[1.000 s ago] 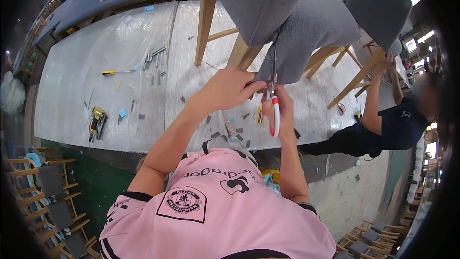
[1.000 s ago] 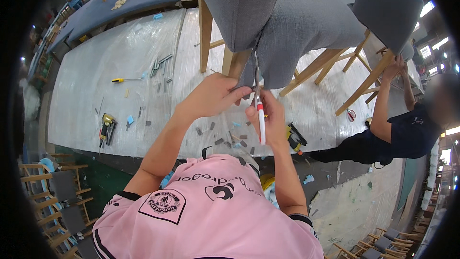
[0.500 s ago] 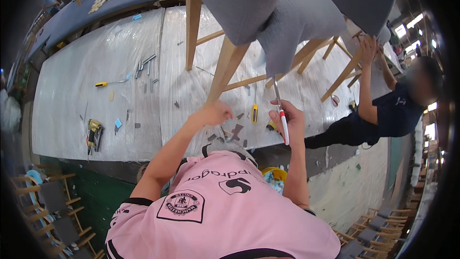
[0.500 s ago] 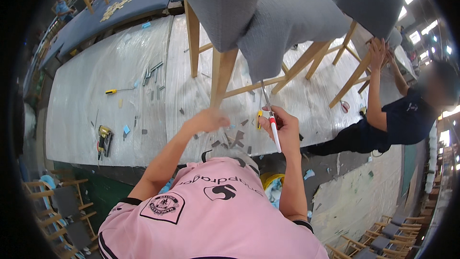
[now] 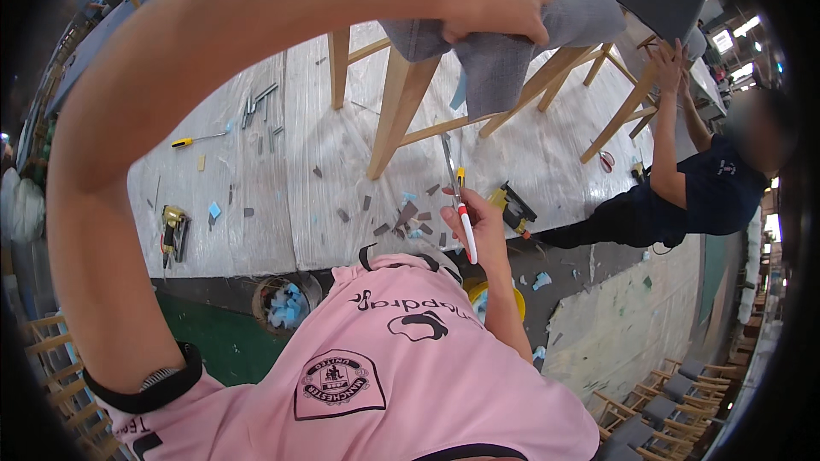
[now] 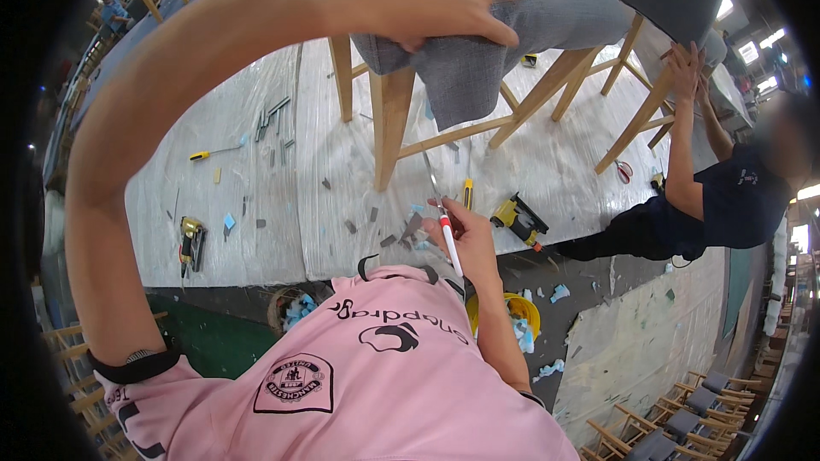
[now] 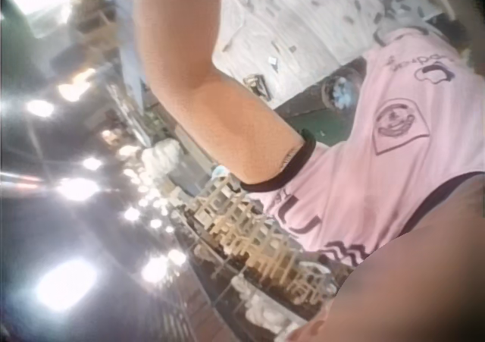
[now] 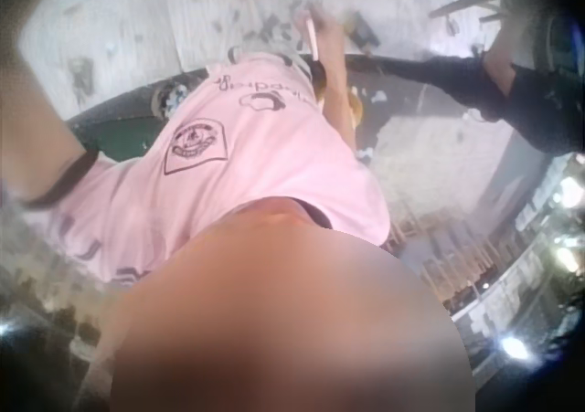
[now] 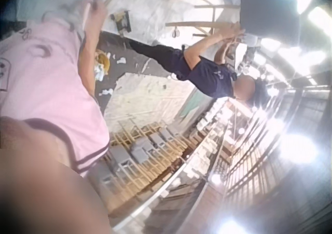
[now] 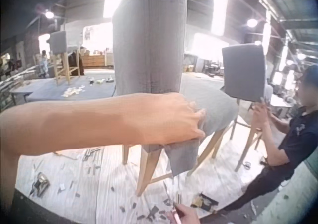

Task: The person upholsters a wooden chair by stretching gray fabric over the seat, trimming excess with scissors, tucking edges with a flat tool, and securing the fabric using a pneumatic staple gun. The process is repeated around the seat perimeter.

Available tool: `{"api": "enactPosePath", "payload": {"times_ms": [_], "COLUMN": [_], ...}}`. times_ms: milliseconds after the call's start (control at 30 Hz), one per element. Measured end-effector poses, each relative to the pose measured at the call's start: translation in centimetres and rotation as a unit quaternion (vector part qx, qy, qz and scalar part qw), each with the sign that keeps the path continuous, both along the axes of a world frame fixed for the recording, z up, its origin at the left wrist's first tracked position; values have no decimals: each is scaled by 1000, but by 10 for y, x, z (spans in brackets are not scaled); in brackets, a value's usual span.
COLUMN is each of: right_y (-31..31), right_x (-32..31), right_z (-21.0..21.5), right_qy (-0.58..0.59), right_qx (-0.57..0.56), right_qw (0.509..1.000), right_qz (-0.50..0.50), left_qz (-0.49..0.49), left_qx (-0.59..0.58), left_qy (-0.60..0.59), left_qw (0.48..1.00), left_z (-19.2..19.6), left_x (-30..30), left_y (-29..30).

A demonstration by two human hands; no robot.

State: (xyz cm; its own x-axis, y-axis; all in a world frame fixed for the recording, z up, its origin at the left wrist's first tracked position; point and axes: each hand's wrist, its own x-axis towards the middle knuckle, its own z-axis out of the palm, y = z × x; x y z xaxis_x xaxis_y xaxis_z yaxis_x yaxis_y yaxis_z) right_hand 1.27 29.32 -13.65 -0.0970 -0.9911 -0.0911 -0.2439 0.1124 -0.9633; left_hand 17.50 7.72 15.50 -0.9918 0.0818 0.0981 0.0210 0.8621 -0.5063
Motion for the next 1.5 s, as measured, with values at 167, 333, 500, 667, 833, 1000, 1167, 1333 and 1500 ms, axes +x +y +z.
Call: {"api": "enactPosePath", "payload": {"times_ms": [167,333,500,667,833,1000,1167,1333,1500], "right_y": [-20,-49,-72,-83,-84,-92,-94,-103,-111], "right_x": [15,25,32,19,14,21,22,17,7], "right_z": [35,67,90,90,94,107,122,123,113], "right_qy": [13,-2,35,142,168,281,375,358,315], "right_qx": [-79,-124,-168,-141,-136,-177,-172,-179,-244], "right_qw": [997,986,982,975,968,932,891,896,902], "right_qz": [-22,-116,-85,-94,-130,-147,-189,-192,-166], "left_qz": [68,106,156,134,125,192,187,192,186], "left_qx": [73,136,142,164,158,174,154,157,162], "left_qy": [-118,-217,-209,-189,-185,-176,-152,-148,-144], "left_qw": [988,961,955,959,962,950,958,957,958], "left_z": [14,16,29,22,18,28,26,29,31], "left_x": [-41,-82,-62,-73,-81,-67,-67,-64,-64], "left_y": [-4,-17,-6,-20,-23,-14,-13,-10,-9]}}
